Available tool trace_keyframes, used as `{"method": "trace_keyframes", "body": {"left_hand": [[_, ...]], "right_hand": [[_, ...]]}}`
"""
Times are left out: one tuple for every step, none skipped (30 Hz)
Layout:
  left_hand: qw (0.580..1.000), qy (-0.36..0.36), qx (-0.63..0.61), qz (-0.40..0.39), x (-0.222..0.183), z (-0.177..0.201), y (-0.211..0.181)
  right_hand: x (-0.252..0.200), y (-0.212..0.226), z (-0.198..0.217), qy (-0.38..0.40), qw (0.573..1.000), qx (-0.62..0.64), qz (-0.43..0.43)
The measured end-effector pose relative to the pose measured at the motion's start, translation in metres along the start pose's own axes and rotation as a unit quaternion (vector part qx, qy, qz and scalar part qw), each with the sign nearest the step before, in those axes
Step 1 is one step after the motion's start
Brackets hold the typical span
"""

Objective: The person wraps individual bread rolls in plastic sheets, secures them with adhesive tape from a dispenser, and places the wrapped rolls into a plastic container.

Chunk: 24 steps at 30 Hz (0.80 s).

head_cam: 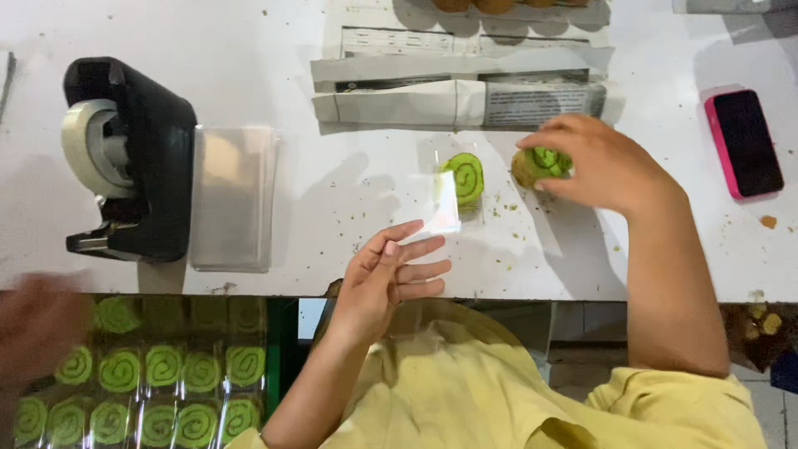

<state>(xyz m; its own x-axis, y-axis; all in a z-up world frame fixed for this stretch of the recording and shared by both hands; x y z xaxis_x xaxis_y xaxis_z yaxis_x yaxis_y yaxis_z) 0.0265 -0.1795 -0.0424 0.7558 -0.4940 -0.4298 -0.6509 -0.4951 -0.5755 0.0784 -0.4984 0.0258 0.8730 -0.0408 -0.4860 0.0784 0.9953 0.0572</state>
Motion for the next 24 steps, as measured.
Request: {"method": "trace_keyframes", "body": {"left_hand": [[1.0, 0.002, 0.001, 0.003, 0.002, 0.0, 0.002], [0.999, 0.005, 0.034, -0.017, 0.003, 0.0, 0.003], [0.997, 0.008, 0.066, -0.037, 0.005, 0.0, 0.004], [0.997, 0.01, 0.068, -0.035, 0.005, 0.0, 0.002], [0.995, 0.006, 0.086, -0.047, 0.005, -0.001, 0.0], [0.993, 0.001, 0.104, -0.058, 0.004, -0.001, -0.003], [0.993, 0.003, 0.105, -0.056, 0.006, 0.001, -0.002], [0.994, -0.005, 0.09, -0.059, 0.009, 0.003, 0.0], [0.995, -0.014, 0.074, -0.061, 0.011, 0.005, 0.001], [0.995, -0.013, 0.074, -0.06, 0.011, 0.004, 0.001], [0.998, -0.01, 0.049, -0.049, 0.012, 0.004, 0.0], [0.999, -0.007, 0.024, -0.04, 0.013, 0.003, -0.001], [0.999, -0.006, 0.024, -0.039, 0.013, -0.001, -0.002], [1.0, -0.012, -0.007, -0.024, 0.014, -0.004, -0.002], [0.999, -0.018, -0.038, -0.01, 0.015, -0.008, -0.003], [0.999, -0.017, -0.039, -0.011, 0.018, -0.005, 0.004], [0.998, -0.002, -0.059, -0.02, 0.022, -0.003, 0.011], [0.996, 0.013, -0.079, -0.029, 0.026, -0.001, 0.018], [0.996, 0.013, -0.08, -0.03, 0.029, -0.004, 0.021], [0.994, 0.031, -0.095, -0.036, 0.031, -0.007, 0.025], [0.992, 0.048, -0.109, -0.042, 0.032, -0.009, 0.028], [0.992, 0.046, -0.11, -0.042, 0.032, -0.013, 0.029], [0.992, 0.057, -0.101, -0.039, 0.032, -0.017, 0.03], [0.993, 0.068, -0.091, -0.037, 0.032, -0.02, 0.03]], "right_hand": [[0.001, 0.0, 0.003, 0.0, 1.0, 0.001, -0.003], [0.003, 0.001, 0.006, 0.007, 1.0, 0.01, -0.003], [0.005, 0.001, 0.01, 0.013, 1.0, 0.02, -0.003], [0.008, -0.004, 0.009, 0.012, 1.0, 0.021, -0.005], [0.011, -0.009, 0.009, 0.002, 0.999, 0.049, 0.016], [0.014, -0.013, 0.009, -0.009, 0.996, 0.076, 0.037], [0.014, -0.018, 0.008, -0.009, 0.996, 0.078, 0.036], [0.015, -0.024, 0.008, -0.021, 0.994, 0.104, 0.038], [0.015, -0.029, 0.008, -0.033, 0.99, 0.13, 0.041], [0.016, -0.033, 0.007, -0.032, 0.99, 0.13, 0.039], [0.016, -0.038, 0.007, -0.042, 0.979, 0.195, 0.046], [0.017, -0.042, 0.007, -0.052, 0.963, 0.258, 0.053], [0.012, -0.046, 0.005, -0.052, 0.963, 0.259, 0.053], [0.008, -0.05, 0.005, -0.084, 0.945, 0.31, 0.058], [0.004, -0.054, 0.006, -0.116, 0.923, 0.361, 0.064], [-0.008, -0.044, 0.008, -0.117, 0.923, 0.36, 0.064], [-0.019, -0.036, 0.01, -0.146, 0.918, 0.367, 0.039], [-0.03, -0.027, 0.012, -0.174, 0.911, 0.373, 0.013], [-0.041, -0.015, 0.005, -0.174, 0.912, 0.371, 0.013], [-0.052, -0.001, -0.001, -0.196, 0.907, 0.371, 0.046], [-0.064, 0.013, -0.008, -0.218, 0.9, 0.37, 0.079], [-0.073, 0.033, -0.005, -0.216, 0.9, 0.37, 0.079], [-0.082, 0.056, -0.001, -0.225, 0.911, 0.326, 0.115], [-0.091, 0.078, 0.002, -0.234, 0.919, 0.28, 0.151]]}}
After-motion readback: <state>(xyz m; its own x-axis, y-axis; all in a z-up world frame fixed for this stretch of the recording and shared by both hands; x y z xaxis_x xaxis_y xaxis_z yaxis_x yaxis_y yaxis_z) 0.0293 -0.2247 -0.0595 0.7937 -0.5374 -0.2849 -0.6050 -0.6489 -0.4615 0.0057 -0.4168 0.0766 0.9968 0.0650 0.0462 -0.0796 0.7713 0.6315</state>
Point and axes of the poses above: each hand's wrist, its own x-axis towards the middle knuckle, its own z-axis out of the back of the hand, y = z × x, the point moved 2 cm from there along x, towards the middle knuckle, and after that the axes turned 8 degrees about -x, right-handed, at the moved point
